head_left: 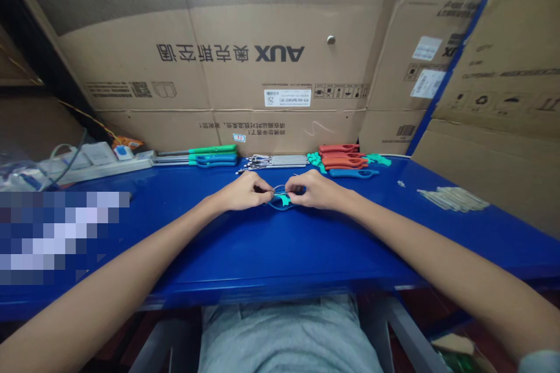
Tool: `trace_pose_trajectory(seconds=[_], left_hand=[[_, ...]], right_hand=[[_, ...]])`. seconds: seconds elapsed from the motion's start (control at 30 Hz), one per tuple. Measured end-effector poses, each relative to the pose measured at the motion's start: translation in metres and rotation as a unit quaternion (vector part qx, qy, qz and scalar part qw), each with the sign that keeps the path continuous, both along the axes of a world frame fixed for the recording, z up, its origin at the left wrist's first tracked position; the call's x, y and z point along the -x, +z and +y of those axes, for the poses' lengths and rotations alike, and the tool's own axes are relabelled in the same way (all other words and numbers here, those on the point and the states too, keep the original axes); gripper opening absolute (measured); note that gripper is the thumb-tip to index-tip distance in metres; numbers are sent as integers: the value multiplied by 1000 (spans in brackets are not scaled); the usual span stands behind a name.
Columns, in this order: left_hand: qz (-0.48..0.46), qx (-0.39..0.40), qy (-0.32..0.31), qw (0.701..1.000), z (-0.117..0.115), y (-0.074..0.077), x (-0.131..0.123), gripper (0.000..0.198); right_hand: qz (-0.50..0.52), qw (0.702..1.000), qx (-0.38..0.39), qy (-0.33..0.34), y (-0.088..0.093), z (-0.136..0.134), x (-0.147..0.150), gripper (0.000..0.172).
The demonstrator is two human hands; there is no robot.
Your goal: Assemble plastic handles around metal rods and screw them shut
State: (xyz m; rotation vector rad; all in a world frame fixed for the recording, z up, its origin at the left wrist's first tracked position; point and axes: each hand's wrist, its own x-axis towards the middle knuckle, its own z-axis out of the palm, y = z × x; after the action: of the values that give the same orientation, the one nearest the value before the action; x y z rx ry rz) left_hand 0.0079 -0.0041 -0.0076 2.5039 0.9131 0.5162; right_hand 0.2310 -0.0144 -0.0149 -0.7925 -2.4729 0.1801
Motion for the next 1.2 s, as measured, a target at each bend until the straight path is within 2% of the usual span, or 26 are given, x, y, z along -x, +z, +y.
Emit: trace_pose_trajectory(seconds=[0.43, 0.57, 0.73, 0.87, 1.1, 1.2], left_hand=[[13, 18, -2, 1000, 1, -2, 0, 28], [14, 14, -13, 1000, 0, 0, -1, 27], [10, -2, -29, 1000, -1, 1, -2, 29], [10, 7, -26, 1000, -2, 2, -3, 30], [9, 60, -6, 998, -1, 5, 0, 32], [4, 57, 8, 998, 0, 10, 5, 33]], right_hand=[[12, 999, 40, 5, 0, -1, 0, 10], [25, 997, 74, 6, 0, -4, 0, 8], [-7, 993, 116, -21, 1, -5, 2, 20], [-24, 989, 141, -41, 2, -4, 2, 22], [0, 989, 145, -26, 1, 0, 1, 20], [-1, 988, 152, -24, 2, 1, -1, 19]])
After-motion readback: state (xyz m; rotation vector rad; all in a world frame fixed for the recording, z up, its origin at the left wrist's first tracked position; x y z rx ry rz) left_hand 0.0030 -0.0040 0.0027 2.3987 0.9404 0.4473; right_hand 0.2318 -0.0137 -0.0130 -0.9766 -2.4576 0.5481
